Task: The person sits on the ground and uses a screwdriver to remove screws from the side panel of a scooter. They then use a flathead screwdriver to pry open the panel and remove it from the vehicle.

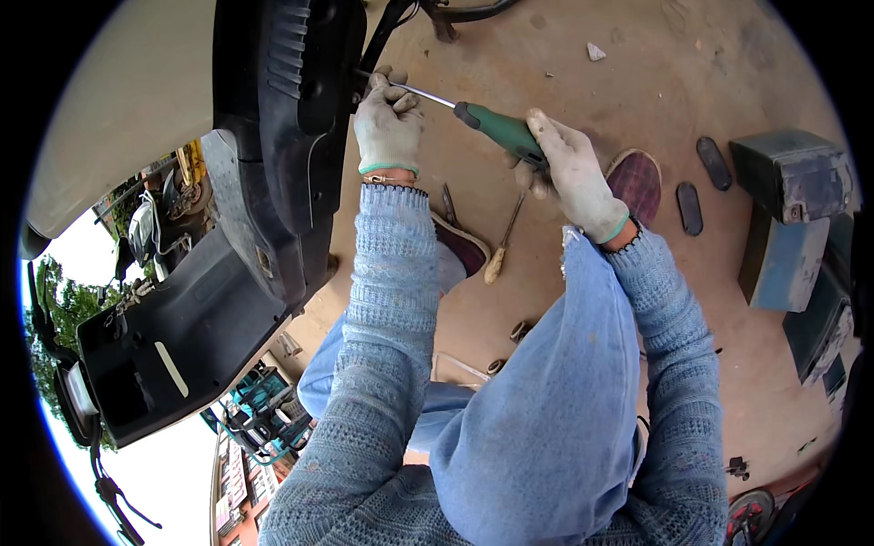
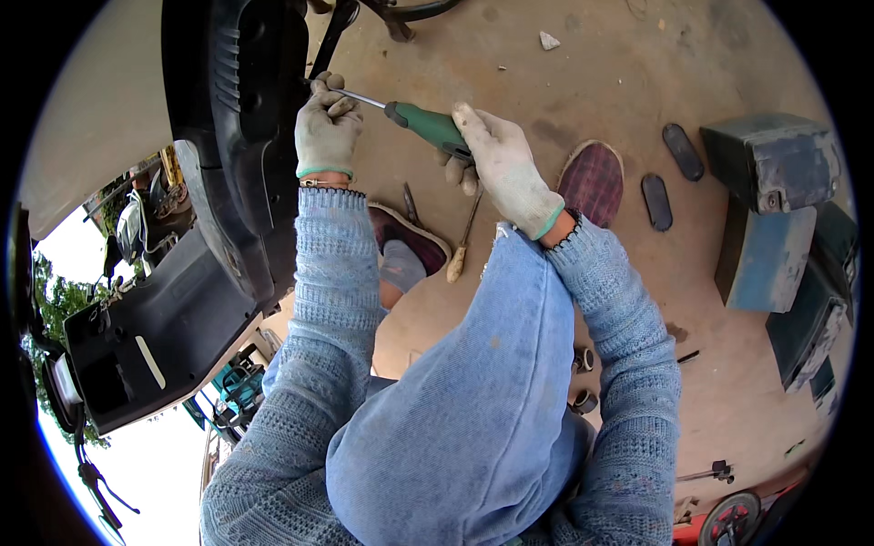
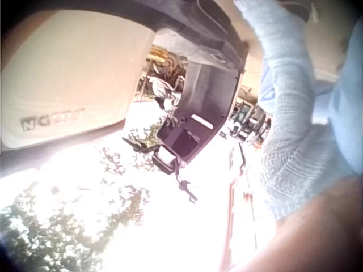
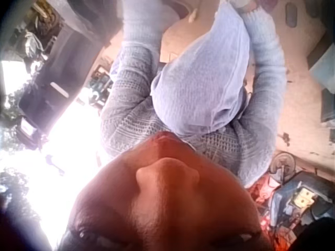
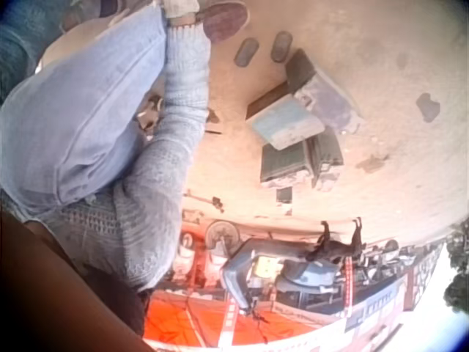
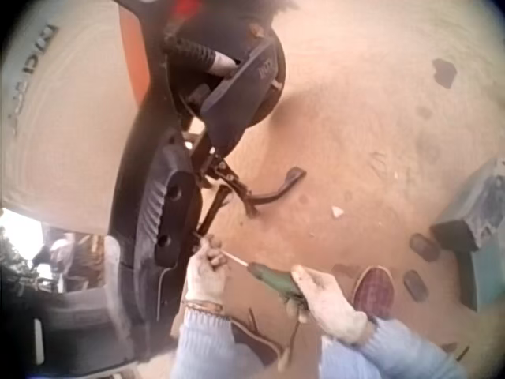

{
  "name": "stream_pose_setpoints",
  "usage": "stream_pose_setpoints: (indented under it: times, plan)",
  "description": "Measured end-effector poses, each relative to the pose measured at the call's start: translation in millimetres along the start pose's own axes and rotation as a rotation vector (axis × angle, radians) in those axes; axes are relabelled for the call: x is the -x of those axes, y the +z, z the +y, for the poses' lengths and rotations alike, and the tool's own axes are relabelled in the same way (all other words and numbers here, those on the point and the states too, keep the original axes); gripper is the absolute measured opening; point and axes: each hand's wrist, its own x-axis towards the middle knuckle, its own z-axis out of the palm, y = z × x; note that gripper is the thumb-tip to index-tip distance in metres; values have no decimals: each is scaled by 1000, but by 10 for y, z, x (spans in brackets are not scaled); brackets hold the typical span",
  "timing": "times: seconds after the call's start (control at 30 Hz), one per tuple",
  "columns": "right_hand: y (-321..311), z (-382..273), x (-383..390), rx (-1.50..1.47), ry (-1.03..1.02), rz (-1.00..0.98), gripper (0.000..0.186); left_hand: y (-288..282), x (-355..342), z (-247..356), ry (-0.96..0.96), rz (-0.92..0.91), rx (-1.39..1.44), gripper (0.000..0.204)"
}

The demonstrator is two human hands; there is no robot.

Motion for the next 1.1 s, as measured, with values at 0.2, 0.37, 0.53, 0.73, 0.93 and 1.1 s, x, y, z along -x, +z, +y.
stream_pose_setpoints:
  times: [0.2, 0.37, 0.53, 0.73, 0.93, 1.1]
  plan:
    - [109, -72, 76, 11, 132, 121, 42, 0, -54, -5, 19, 7, 14, 29]
    - [88, 223, -60, 274, -387, 220, 36, -32, -101, 19, 8, 15, 16, 17]
    - [163, -114, 68, 75, -40, 232, 42, -4, -117, 33, -13, 13, 95, 15]
    - [155, 168, -14, 554, -485, 386, 41, -42, -164, 53, -14, 4, 70, 13]
    - [-45, -8, 5, 34, -17, 59, 39, -10, -168, 85, -23, 33, 112, 33]
    - [160, -68, 1, 184, -176, 224, 35, -23, -167, 92, -7, 21, 156, 34]
